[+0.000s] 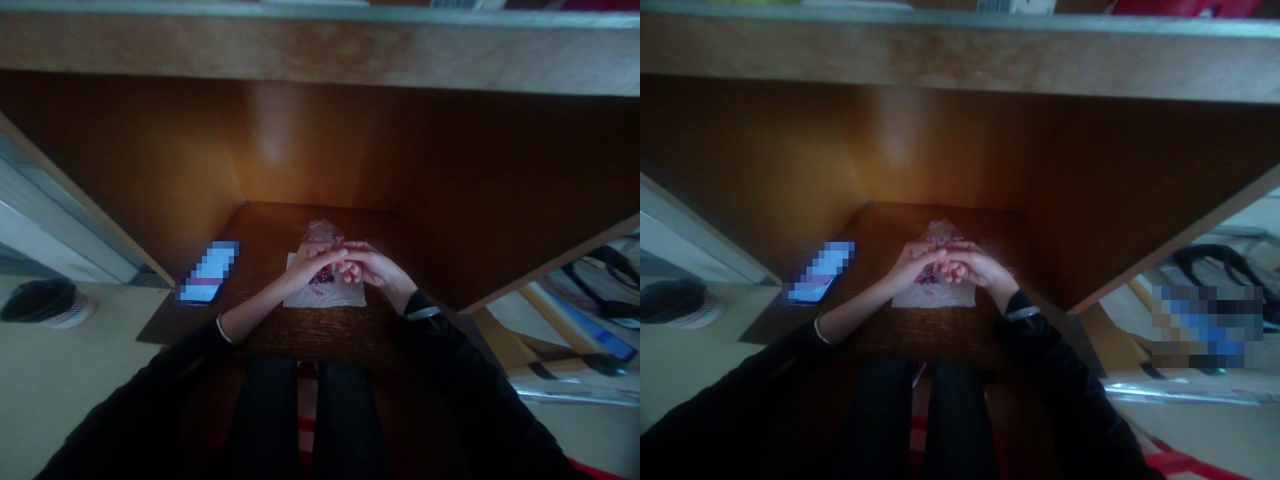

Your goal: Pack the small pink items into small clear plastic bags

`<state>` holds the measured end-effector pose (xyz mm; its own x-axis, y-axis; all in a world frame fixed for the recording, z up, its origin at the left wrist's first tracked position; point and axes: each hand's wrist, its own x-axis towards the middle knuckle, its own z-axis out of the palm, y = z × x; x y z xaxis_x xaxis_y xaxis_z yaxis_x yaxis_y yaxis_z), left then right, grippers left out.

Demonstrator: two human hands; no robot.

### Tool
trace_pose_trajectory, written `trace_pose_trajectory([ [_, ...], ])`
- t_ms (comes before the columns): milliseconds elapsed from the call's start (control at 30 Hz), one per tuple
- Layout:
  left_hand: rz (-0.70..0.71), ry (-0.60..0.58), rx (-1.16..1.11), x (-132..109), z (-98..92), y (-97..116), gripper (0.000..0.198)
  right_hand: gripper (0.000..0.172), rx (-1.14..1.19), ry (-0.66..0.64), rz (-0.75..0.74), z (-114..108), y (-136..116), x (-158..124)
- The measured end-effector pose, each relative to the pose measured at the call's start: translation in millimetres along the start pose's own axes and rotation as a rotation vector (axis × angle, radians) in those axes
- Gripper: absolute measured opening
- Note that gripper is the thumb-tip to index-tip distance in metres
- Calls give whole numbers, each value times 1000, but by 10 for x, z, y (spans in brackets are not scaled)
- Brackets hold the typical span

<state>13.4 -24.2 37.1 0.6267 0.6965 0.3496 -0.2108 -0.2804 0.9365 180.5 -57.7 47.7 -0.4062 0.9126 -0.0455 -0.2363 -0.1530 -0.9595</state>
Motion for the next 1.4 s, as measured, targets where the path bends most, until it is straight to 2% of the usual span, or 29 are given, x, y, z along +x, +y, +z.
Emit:
trace_pose_trajectory([
  [67,-17,-58,-56,-30,53,41,28,17,-32,-13,7,9,27,-2],
  [367,-119,-110,-248,3,57,62,20,22,-21,-9,-12,19,16,7],
  [567,-126,-29,-159,35,10,-38,23,23,-12,57,-23,41,8,41],
  [800,-197,106,-315,46,12,-32,24,21,58,104,-103,76,36,102],
  [1000,-221,182,-244,47,37,-61,19,22,-16,137,-143,113,47,130],
  [1133,-137,181,-137,40,50,-93,24,24,-127,134,-196,135,64,147],
  [1300,-53,107,-240,42,88,-72,26,27,-196,139,-262,173,60,145],
  [1400,-45,201,-192,60,25,-109,27,32,-224,140,-295,187,63,146],
])
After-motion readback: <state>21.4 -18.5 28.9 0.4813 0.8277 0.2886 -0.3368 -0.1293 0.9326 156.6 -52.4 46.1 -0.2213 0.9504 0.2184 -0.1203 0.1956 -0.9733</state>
